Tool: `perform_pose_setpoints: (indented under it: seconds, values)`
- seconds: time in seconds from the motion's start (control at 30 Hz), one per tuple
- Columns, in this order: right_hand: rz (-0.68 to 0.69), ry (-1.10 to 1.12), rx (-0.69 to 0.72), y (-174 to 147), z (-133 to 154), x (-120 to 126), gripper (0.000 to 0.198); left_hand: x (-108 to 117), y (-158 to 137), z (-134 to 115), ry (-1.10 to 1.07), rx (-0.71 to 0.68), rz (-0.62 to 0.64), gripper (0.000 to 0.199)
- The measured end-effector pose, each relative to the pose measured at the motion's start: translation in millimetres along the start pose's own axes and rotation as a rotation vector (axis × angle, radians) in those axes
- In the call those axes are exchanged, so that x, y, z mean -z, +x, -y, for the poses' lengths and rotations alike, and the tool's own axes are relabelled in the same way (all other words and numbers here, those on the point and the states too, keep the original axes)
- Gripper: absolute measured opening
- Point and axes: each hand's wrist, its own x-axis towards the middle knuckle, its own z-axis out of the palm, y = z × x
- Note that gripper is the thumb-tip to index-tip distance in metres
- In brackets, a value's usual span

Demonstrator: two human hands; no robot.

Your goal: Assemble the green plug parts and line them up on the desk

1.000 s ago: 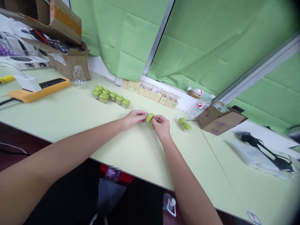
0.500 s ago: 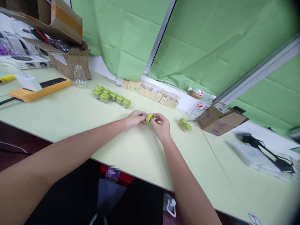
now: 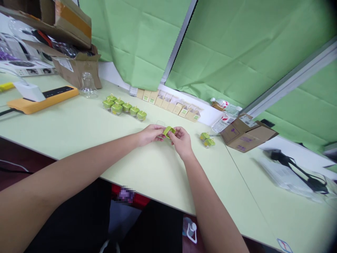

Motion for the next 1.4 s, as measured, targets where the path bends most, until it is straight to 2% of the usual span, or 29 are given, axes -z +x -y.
perform_pose_setpoints:
  seconds: [0.33, 0.5, 0.77, 1.4]
  values:
    - [0.052, 0.043, 0.049, -5, 11, -1, 0.038, 7, 0, 0, -0.130, 0.078, 0.137, 0.027]
    - [0.063, 0.079, 0.023, -5, 12, -1, 0.039, 6, 1, 1, -0.066, 0.036, 0.081, 0.025]
    - [0.130, 0.190, 0.032, -4, 8, -2, 0.034, -2, -2, -3, -0.004, -0.091, 0.009, 0.038]
    - [0.108, 0.196, 0.013, -5, 13, -4, 0.034, -2, -3, -5, 0.097, -0.056, -0.026, 0.035]
